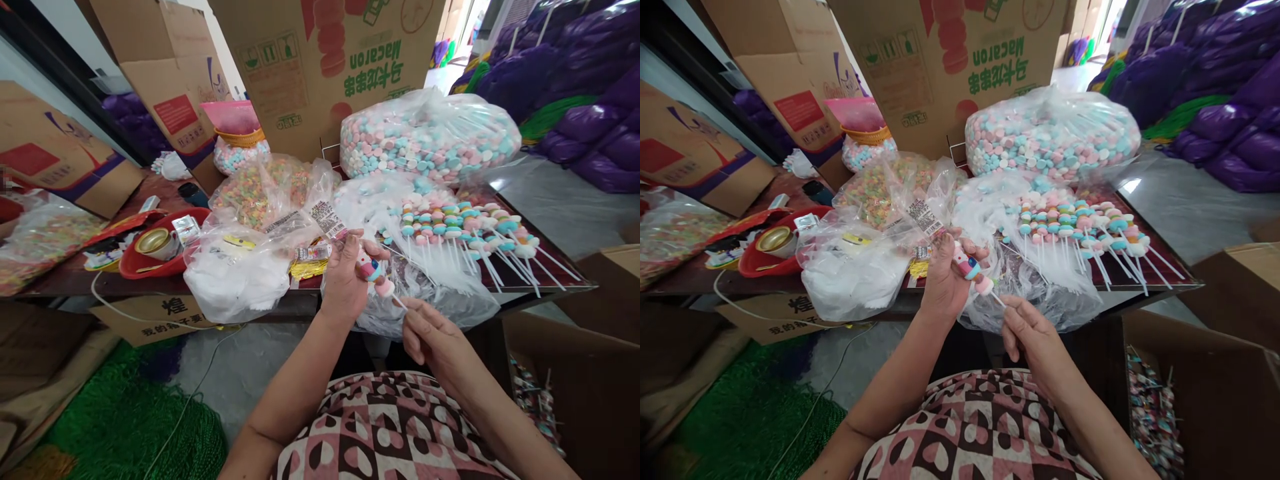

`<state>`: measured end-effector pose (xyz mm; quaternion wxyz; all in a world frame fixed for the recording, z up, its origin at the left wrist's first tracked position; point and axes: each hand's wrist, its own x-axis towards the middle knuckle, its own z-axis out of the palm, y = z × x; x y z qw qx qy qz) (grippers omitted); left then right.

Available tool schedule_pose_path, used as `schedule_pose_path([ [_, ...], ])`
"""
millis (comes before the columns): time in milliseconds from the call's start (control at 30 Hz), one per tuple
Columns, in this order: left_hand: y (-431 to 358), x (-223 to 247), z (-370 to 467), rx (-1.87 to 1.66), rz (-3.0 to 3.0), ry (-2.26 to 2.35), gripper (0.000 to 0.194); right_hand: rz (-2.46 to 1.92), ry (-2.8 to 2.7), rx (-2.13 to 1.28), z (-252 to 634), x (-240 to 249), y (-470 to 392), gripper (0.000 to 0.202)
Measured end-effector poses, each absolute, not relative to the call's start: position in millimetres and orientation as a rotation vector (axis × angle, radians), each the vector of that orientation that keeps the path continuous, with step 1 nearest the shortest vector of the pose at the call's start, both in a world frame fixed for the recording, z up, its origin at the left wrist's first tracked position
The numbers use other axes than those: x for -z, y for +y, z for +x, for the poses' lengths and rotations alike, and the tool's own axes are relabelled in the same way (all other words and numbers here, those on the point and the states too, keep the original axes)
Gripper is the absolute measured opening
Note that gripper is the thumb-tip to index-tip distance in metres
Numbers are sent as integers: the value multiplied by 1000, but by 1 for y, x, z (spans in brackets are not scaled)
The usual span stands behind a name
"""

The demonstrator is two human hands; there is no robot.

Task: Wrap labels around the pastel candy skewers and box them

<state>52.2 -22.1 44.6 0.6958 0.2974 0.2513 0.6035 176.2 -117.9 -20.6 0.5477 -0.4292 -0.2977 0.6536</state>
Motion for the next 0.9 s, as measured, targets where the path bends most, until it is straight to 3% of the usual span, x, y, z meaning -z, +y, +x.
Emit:
schedule_pose_path([
  [167,-22,-40,56,-1274,713,538,37,-1175,-781,-1180,178,28,-120,27],
  [400,-37,-27,58,-1078,900,481,34,-880,-502,-1728,163,16,-117,31],
  [533,-35,-37,44,-1046,919,437,63,-901,-519,-1688,166,20,-117,34],
  [600,-31,-44,39,-1150,862,427,68,-961,-562,-1635,169,24,-117,35],
  [767,-32,-44,50,-1272,788,504,27,-1079,-674,-1438,163,24,-117,36],
  [900,-43,-32,66,-1189,763,543,25,-1094,-704,-1369,156,14,-116,33],
])
